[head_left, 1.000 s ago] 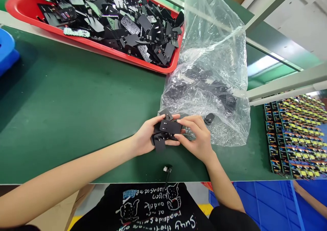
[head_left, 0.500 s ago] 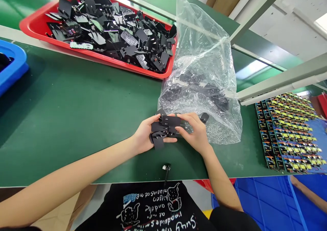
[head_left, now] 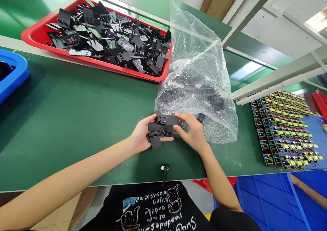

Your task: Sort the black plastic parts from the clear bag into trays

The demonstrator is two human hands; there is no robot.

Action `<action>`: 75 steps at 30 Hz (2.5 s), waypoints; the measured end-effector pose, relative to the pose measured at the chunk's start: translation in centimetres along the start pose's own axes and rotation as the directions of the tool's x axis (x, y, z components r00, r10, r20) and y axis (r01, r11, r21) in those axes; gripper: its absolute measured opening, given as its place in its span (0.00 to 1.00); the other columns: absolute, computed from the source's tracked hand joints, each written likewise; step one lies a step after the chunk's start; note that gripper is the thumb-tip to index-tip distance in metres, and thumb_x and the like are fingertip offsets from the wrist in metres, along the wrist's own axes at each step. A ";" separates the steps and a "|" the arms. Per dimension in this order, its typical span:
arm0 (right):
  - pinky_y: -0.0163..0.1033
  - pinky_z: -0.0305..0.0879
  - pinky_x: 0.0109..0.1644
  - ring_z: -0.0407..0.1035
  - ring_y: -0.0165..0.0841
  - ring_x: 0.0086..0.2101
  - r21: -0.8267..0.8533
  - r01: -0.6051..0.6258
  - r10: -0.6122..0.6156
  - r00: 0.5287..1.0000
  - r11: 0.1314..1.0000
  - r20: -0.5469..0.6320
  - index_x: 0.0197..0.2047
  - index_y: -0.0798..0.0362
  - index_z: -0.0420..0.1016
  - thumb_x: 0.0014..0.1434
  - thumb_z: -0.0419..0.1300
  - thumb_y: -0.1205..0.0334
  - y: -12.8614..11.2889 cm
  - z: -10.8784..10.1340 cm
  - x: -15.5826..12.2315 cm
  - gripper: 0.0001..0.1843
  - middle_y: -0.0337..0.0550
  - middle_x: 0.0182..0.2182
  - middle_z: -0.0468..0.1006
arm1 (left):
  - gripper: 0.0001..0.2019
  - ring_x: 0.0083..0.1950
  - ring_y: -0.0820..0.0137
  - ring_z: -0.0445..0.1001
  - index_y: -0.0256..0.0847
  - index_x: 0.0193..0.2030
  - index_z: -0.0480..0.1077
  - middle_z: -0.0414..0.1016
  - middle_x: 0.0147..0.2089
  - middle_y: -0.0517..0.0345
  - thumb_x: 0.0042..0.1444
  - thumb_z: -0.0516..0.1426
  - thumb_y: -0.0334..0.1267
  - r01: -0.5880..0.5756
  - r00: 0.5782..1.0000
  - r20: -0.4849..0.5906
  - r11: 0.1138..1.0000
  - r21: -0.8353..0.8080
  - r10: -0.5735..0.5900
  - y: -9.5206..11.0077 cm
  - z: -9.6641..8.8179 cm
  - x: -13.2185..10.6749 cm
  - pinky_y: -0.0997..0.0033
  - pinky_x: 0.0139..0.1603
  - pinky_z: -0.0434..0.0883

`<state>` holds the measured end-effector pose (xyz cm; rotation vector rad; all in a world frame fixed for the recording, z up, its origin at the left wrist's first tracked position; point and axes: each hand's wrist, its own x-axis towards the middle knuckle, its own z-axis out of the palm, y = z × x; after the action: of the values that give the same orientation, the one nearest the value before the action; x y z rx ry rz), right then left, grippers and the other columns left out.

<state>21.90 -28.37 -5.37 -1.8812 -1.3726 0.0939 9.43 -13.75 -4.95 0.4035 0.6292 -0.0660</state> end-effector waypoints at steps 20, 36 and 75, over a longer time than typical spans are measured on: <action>0.41 0.69 0.40 0.69 0.34 0.37 -0.001 0.050 -0.050 0.999 0.999 -0.007 0.53 0.49 0.68 0.62 0.57 0.62 0.1 0.3 -0.1 0.15 0.43 0.36 0.73 | 0.15 0.40 0.56 0.78 0.35 0.47 0.72 0.79 0.40 0.45 0.61 0.49 0.40 0.005 0.999 0.033 1.000 0.006 -0.005 -0.2 -0.4 0.2 0.45 0.44 0.75; 0.42 0.69 0.40 0.68 0.34 0.36 -0.018 0.051 -0.050 0.999 0.999 0.022 0.52 0.49 0.67 0.62 0.57 0.62 0.0 0.3 -0.1 0.15 0.42 0.36 0.72 | 0.15 0.39 0.57 0.78 0.35 0.46 0.72 0.79 0.39 0.45 0.62 0.48 0.40 0.029 1.000 0.007 0.999 0.022 -0.029 0.0 -0.2 0.1 0.47 0.42 0.76; 0.44 0.68 0.42 0.68 0.35 0.38 -0.058 0.050 -0.047 0.998 0.997 0.049 0.52 0.50 0.67 0.62 0.57 0.63 -0.1 0.4 -0.3 0.15 0.44 0.37 0.73 | 0.18 0.43 0.56 0.77 0.34 0.51 0.71 0.79 0.43 0.43 0.62 0.49 0.40 0.033 0.999 0.028 0.999 -0.021 -0.032 -0.1 -0.3 -0.1 0.45 0.46 0.75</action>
<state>21.51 -28.37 -5.74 -1.9039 -1.4670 0.0742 9.22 -13.72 -5.13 0.3707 0.6083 -0.0958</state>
